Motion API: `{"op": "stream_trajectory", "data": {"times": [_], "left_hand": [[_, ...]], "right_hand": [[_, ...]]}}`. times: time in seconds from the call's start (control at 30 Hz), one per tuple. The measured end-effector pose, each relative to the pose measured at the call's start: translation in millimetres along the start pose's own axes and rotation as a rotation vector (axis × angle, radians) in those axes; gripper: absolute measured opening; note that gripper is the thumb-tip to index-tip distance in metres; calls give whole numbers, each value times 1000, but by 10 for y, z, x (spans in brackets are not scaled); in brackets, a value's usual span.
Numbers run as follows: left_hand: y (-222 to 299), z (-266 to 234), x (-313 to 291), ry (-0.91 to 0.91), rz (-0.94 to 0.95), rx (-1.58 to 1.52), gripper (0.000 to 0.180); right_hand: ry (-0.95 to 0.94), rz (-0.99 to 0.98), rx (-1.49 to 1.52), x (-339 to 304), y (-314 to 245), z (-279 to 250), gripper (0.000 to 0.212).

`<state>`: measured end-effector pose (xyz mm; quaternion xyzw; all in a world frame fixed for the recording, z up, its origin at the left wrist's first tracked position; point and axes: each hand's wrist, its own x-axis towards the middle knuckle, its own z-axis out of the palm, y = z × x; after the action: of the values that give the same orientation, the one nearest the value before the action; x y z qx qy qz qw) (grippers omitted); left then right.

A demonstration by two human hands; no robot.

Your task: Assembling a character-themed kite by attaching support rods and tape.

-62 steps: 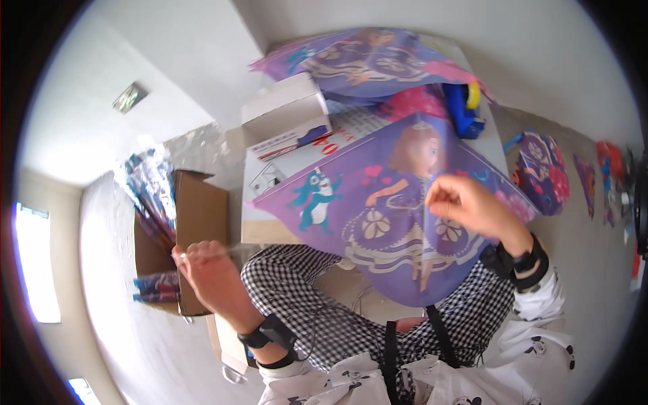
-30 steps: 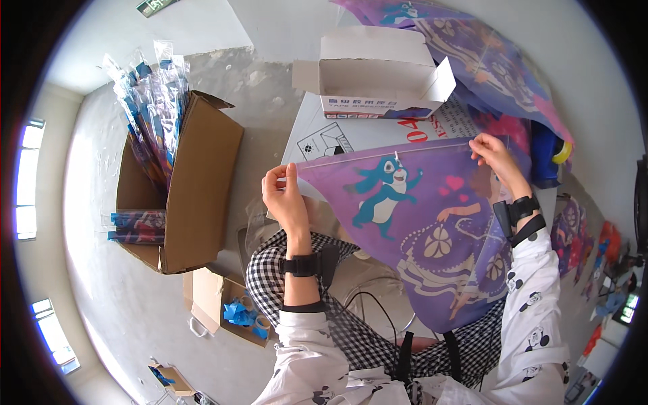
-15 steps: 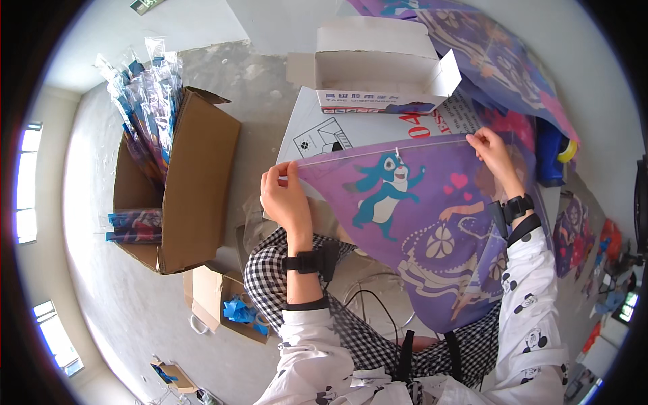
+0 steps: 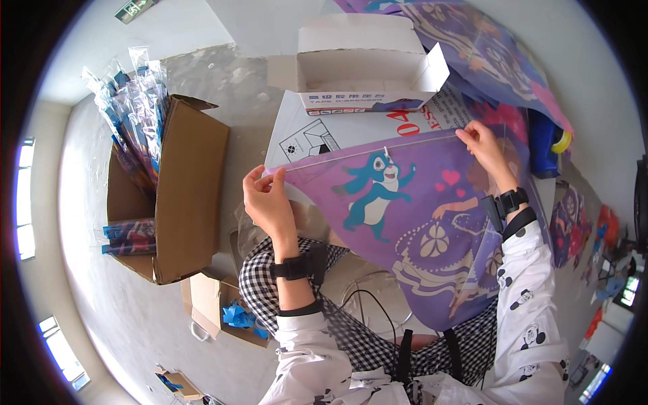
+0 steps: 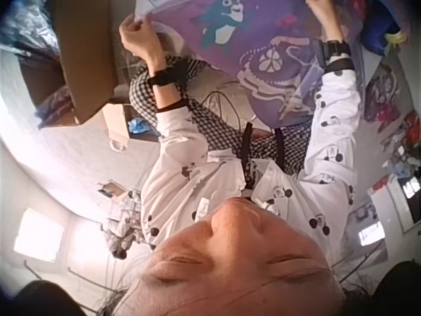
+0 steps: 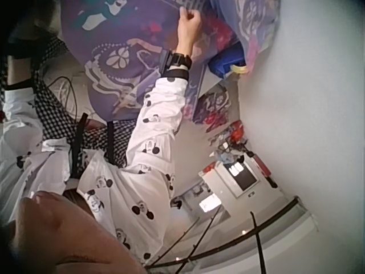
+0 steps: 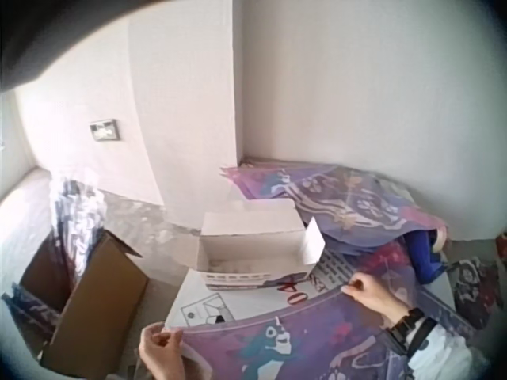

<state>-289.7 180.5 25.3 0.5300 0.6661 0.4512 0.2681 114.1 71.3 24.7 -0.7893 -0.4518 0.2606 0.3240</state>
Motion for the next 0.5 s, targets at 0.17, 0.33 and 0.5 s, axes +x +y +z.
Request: {"op": "stream_trajectory", "data": {"times": [0.17,0.33,0.5], "left_hand": [[-6,-15,36,-13,-40,24,17],[66,17,15,-43,-57,200,17],[108,16,12,-51,-113,254,20]], "right_hand": [[-10,23,-7,15,8,18,29],[35,-6,-96,29,54,5,30],[26,54,-183,13,-29,25,31]]}}
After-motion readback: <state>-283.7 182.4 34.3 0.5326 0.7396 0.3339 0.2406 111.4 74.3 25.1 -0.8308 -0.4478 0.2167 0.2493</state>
